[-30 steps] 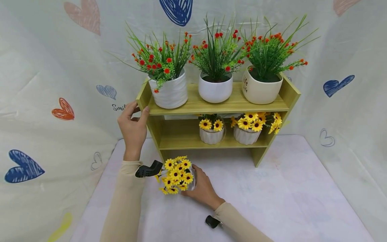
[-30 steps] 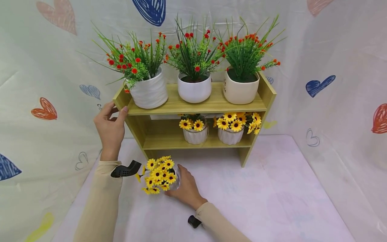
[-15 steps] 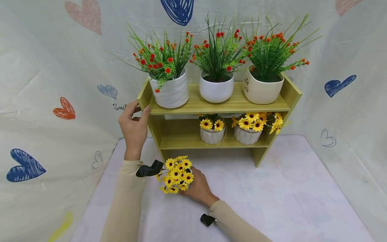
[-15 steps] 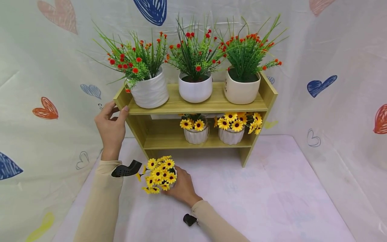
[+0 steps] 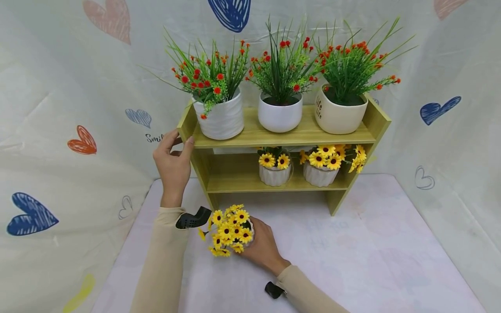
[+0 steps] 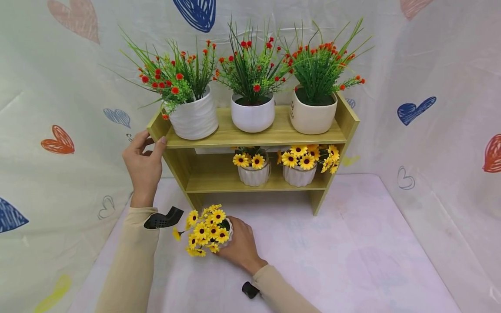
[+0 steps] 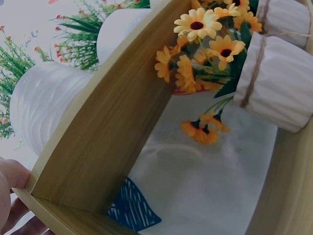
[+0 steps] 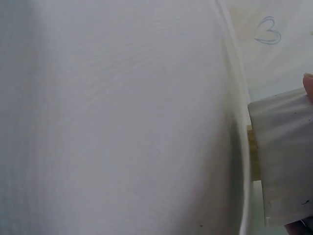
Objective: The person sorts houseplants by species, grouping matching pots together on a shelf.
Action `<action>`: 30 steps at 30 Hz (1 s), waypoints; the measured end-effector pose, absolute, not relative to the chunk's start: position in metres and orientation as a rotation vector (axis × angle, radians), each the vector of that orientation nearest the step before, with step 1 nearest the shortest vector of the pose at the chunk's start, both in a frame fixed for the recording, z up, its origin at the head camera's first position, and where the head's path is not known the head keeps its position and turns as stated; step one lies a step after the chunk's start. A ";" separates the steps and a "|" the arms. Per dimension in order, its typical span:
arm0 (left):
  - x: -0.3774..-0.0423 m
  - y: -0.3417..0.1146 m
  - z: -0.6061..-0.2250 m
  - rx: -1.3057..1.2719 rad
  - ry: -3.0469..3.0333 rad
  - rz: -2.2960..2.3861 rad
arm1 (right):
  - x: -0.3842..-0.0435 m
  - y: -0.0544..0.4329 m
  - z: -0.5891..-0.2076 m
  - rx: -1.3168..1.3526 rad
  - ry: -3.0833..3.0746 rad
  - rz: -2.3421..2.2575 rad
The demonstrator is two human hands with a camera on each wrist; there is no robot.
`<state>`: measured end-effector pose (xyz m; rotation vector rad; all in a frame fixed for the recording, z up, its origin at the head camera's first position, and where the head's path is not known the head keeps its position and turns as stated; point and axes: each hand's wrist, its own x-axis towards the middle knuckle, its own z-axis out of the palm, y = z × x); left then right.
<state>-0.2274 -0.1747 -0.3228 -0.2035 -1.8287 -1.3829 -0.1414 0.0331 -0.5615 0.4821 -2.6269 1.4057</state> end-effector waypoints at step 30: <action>-0.227 -0.176 -0.323 -0.227 -1.842 -1.382 | -0.133 0.048 -0.468 0.547 -2.286 1.210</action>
